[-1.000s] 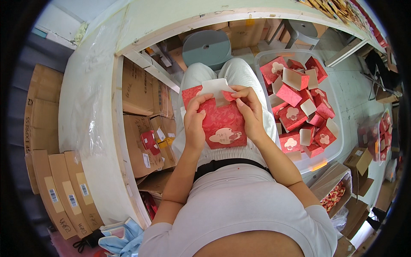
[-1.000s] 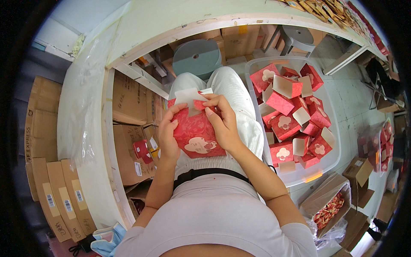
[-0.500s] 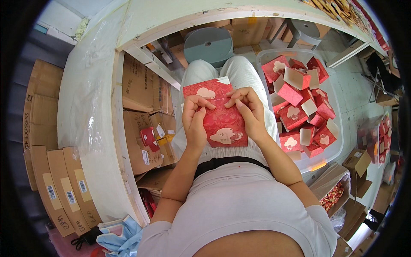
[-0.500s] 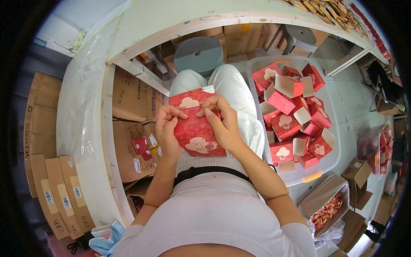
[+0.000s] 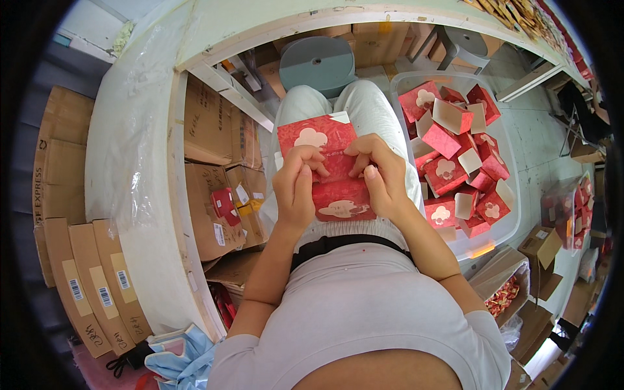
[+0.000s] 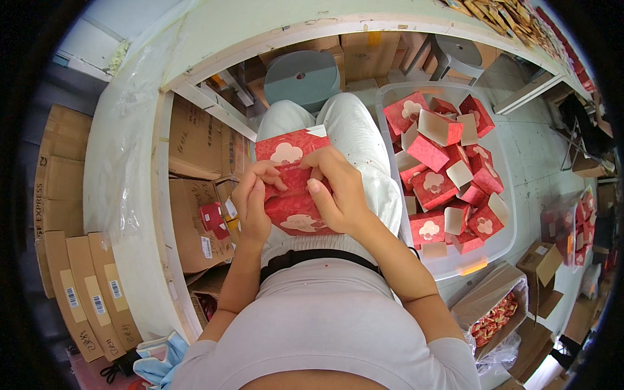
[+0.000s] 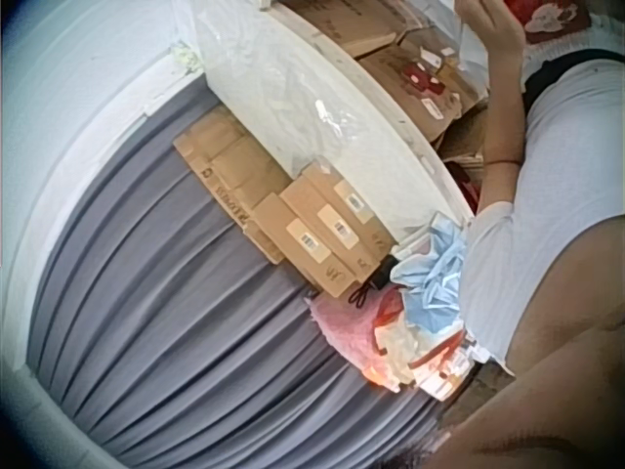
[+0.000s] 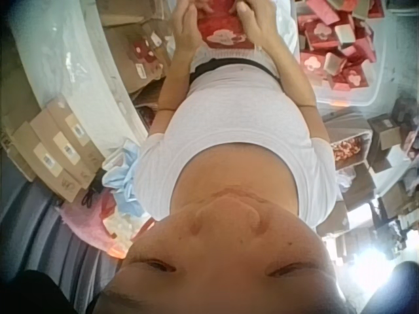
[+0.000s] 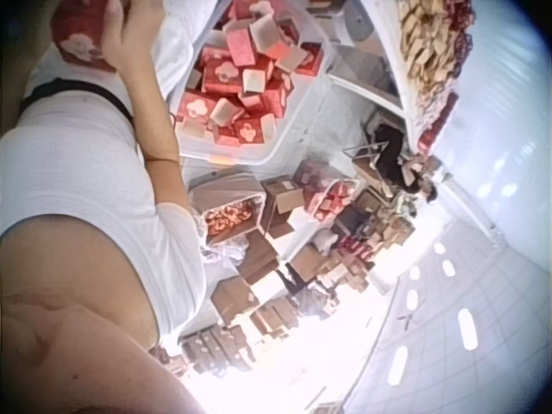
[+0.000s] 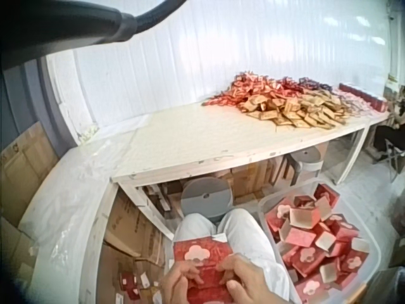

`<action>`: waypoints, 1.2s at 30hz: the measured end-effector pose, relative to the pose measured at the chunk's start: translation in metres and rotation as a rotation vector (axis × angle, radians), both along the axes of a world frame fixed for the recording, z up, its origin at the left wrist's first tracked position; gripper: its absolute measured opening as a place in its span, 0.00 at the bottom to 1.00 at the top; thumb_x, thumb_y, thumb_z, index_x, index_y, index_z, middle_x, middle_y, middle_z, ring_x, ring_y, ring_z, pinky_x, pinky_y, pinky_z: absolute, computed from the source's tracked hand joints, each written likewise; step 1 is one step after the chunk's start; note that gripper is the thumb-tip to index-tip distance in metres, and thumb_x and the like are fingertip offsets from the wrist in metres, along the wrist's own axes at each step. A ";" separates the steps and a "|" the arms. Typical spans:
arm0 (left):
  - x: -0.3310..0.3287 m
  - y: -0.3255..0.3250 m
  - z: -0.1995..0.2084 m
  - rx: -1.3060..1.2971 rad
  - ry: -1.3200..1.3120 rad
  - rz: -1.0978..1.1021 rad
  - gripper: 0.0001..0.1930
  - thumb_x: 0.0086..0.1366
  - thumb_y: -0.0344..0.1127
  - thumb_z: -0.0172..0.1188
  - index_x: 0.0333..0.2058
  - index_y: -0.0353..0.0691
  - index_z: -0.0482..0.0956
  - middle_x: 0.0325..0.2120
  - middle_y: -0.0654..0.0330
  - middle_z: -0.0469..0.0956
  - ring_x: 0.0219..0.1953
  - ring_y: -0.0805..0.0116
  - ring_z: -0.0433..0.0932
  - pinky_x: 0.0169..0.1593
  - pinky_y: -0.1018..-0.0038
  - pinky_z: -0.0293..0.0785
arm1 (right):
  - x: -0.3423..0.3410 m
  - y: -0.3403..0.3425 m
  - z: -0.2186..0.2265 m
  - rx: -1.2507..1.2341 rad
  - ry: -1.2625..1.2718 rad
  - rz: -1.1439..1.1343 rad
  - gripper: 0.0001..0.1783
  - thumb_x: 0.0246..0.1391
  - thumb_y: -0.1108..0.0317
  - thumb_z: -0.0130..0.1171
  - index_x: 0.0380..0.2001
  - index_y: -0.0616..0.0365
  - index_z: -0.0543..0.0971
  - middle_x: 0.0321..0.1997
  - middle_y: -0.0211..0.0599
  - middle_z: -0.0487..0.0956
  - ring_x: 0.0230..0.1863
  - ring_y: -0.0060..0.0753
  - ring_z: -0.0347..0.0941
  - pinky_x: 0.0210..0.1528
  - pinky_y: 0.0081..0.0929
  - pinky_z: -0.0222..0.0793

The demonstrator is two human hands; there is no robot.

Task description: The person folds and assembles red gift boxes by hand, using their fingers to tuck in flaps and shape the cardboard.

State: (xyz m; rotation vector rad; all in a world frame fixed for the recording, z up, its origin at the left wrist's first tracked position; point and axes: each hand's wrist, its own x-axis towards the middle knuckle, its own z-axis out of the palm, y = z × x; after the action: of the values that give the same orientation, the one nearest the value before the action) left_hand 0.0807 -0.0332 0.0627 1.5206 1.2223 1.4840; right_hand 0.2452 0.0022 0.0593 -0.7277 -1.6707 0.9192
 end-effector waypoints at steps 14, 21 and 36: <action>-0.012 -0.010 0.019 0.225 0.375 -0.142 0.28 0.38 0.34 0.69 0.42 0.39 0.71 0.46 0.52 0.68 0.49 0.54 0.68 0.53 0.64 0.63 | -0.003 0.003 -0.003 0.258 0.243 0.022 0.16 0.50 0.62 0.48 0.32 0.67 0.71 0.22 0.41 0.73 0.31 0.41 0.69 0.39 0.34 0.65; -0.016 -0.010 0.027 0.181 0.484 -0.215 0.33 0.36 0.34 0.72 0.45 0.42 0.71 0.48 0.56 0.67 0.50 0.55 0.65 0.53 0.63 0.63 | -0.002 0.003 -0.008 0.299 0.213 0.049 0.18 0.52 0.58 0.46 0.32 0.67 0.71 0.23 0.41 0.73 0.32 0.42 0.70 0.35 0.34 0.66; -0.025 -0.012 0.036 0.186 0.493 -0.196 0.23 0.36 0.35 0.71 0.36 0.43 0.78 0.48 0.54 0.67 0.49 0.55 0.66 0.52 0.65 0.63 | -0.004 0.010 -0.017 0.172 0.291 -0.084 0.24 0.56 0.51 0.44 0.34 0.66 0.72 0.33 0.40 0.74 0.36 0.38 0.70 0.40 0.29 0.65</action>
State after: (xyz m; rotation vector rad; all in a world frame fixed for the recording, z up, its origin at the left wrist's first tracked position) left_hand 0.0554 -0.0448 0.0988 2.1543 1.1792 1.1540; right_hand 0.2409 0.0119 0.0424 -0.5166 -1.4303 0.7715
